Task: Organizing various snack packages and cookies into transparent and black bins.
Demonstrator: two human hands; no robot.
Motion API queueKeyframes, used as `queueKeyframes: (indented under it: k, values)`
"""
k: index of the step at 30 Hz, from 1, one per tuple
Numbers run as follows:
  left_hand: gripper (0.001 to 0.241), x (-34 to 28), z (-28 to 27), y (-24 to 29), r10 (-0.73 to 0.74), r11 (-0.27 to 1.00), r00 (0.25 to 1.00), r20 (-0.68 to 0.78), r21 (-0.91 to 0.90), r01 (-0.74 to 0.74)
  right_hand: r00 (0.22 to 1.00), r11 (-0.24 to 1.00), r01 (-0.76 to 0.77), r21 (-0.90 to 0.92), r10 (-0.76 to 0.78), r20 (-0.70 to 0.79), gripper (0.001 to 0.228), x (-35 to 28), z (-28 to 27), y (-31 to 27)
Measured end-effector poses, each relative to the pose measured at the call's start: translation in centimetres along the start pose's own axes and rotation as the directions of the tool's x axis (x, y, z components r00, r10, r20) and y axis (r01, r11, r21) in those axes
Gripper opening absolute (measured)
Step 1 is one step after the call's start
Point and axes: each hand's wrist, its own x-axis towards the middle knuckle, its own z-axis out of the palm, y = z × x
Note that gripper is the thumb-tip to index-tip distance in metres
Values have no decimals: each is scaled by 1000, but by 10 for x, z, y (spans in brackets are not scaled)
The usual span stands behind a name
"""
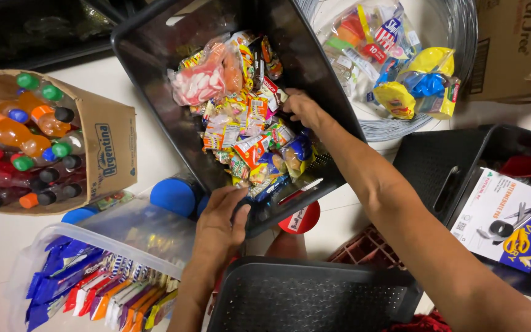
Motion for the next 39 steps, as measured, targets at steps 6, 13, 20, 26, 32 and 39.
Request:
queueKeyframes:
  k: [6, 13, 20, 26, 32, 39]
  values:
    - [31, -3, 12, -11, 50, 999, 999, -11, -7, -50, 900, 976, 170, 136, -210, 383, 81, -31, -2, -33]
    - [33, -9, 8, -5, -37, 999, 999, 23, -18, 38, 755, 809, 588, -3, -547, 363, 80, 8, -10, -11]
    - [32, -11, 0, 4, -4, 999, 1000, 29, -45, 5, 913, 955, 290, 57, -294, 283, 65, 36, -15, 10]
    - [31, -10, 6, -5, -53, 997, 997, 53, -55, 56, 995, 992, 101, -76, -101, -6, 75, 42, 1, 24]
    - [32, -7, 8, -8, -10, 999, 998, 67, -31, 12, 994, 945, -90, -316, 63, -95, 68, 111, 3, 62]
    - [34, -7, 16, -19, 26, 999, 997, 71, -22, -25, 938, 825, 292, -483, -346, -25, 54, 31, 26, 23]
